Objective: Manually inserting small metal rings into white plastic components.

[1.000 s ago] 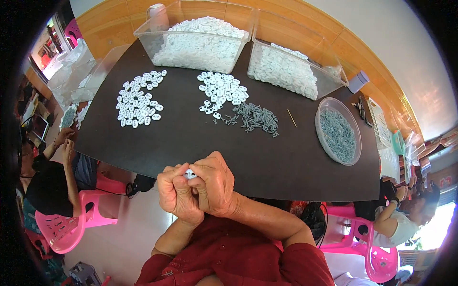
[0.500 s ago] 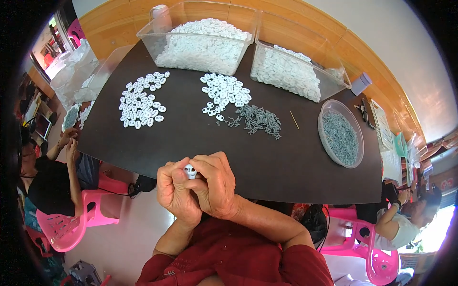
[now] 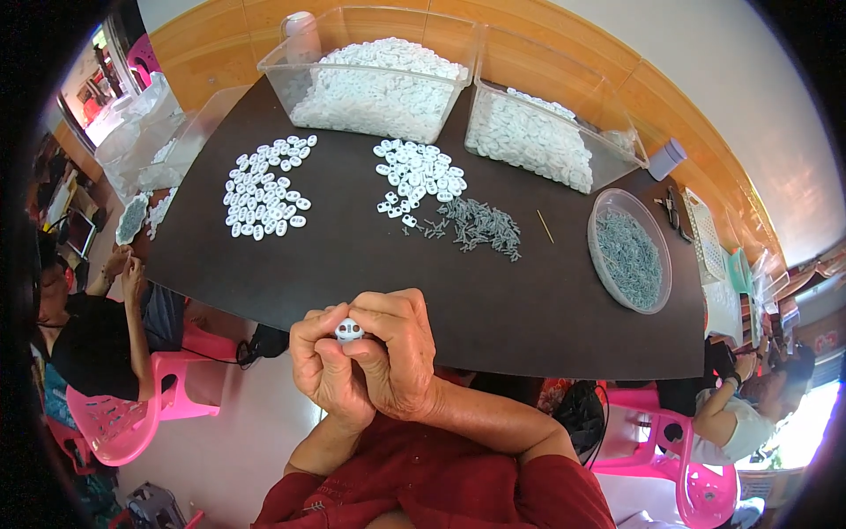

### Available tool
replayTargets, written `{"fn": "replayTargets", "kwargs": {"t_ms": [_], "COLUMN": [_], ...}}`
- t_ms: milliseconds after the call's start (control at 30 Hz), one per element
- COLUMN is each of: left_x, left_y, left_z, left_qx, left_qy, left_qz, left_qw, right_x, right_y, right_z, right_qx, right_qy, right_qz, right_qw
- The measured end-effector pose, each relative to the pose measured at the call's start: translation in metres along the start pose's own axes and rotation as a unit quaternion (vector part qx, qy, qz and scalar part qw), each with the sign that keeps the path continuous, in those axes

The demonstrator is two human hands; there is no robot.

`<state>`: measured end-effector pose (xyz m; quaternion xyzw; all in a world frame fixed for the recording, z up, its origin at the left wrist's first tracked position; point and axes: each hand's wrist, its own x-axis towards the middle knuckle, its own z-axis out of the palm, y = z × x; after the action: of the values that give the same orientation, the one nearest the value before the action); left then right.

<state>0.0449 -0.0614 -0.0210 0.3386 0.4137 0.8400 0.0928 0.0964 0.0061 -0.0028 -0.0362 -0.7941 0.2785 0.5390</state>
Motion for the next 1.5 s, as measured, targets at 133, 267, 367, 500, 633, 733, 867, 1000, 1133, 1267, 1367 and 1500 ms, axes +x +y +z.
{"fn": "replayTargets", "kwargs": {"t_ms": [133, 267, 367, 500, 633, 733, 867, 1000, 1133, 1267, 1367, 1500], "left_x": [-0.001, -0.003, -0.003, -0.005, -0.006, -0.006, -0.007, -0.009, -0.008, -0.005, -0.005, -0.006], "left_y": [0.004, 0.005, 0.008, 0.008, 0.007, 0.008, 0.010, 0.010, 0.010, 0.007, 0.005, 0.002], "left_z": [0.001, 0.001, 0.001, 0.001, 0.001, 0.003, 0.001, 0.001, 0.002, 0.003, 0.003, 0.004], "left_qx": [0.039, 0.018, 0.017, 0.008, 0.015, 0.016, 0.036, 0.070, 0.098, 0.094, 0.102, 0.107], "left_qy": [0.016, 0.011, 0.017, 0.016, 0.024, 0.022, 0.013, 0.012, 0.023, 0.029, 0.026, 0.042], "left_qz": [-0.008, -0.005, -0.018, -0.025, -0.033, -0.023, -0.007, 0.016, 0.013, 0.022, 0.027, 0.033], "left_qw": [0.999, 1.000, 1.000, 1.000, 0.999, 0.999, 0.999, 0.997, 0.995, 0.995, 0.994, 0.993], "right_x": [-0.001, -0.003, -0.004, -0.004, -0.002, 0.000, 0.000, 0.000, 0.001, -0.001, -0.001, -0.003], "right_y": [0.000, 0.000, -0.001, -0.002, -0.001, 0.000, -0.002, -0.001, 0.001, 0.006, 0.007, 0.009], "right_z": [0.001, -0.001, -0.001, -0.001, -0.002, -0.002, -0.004, -0.007, -0.002, -0.001, -0.001, -0.001], "right_qx": [0.009, 0.008, 0.016, 0.011, -0.008, -0.008, -0.014, -0.026, -0.006, -0.014, -0.011, -0.005], "right_qy": [-0.001, -0.010, -0.011, -0.010, -0.013, -0.002, -0.005, -0.013, -0.012, -0.012, -0.005, -0.014], "right_qz": [0.002, -0.011, -0.002, -0.004, -0.013, -0.030, -0.055, -0.078, -0.049, -0.060, -0.070, -0.070], "right_qw": [1.000, 1.000, 1.000, 1.000, 1.000, 1.000, 0.998, 0.997, 0.999, 0.998, 0.997, 0.997]}}
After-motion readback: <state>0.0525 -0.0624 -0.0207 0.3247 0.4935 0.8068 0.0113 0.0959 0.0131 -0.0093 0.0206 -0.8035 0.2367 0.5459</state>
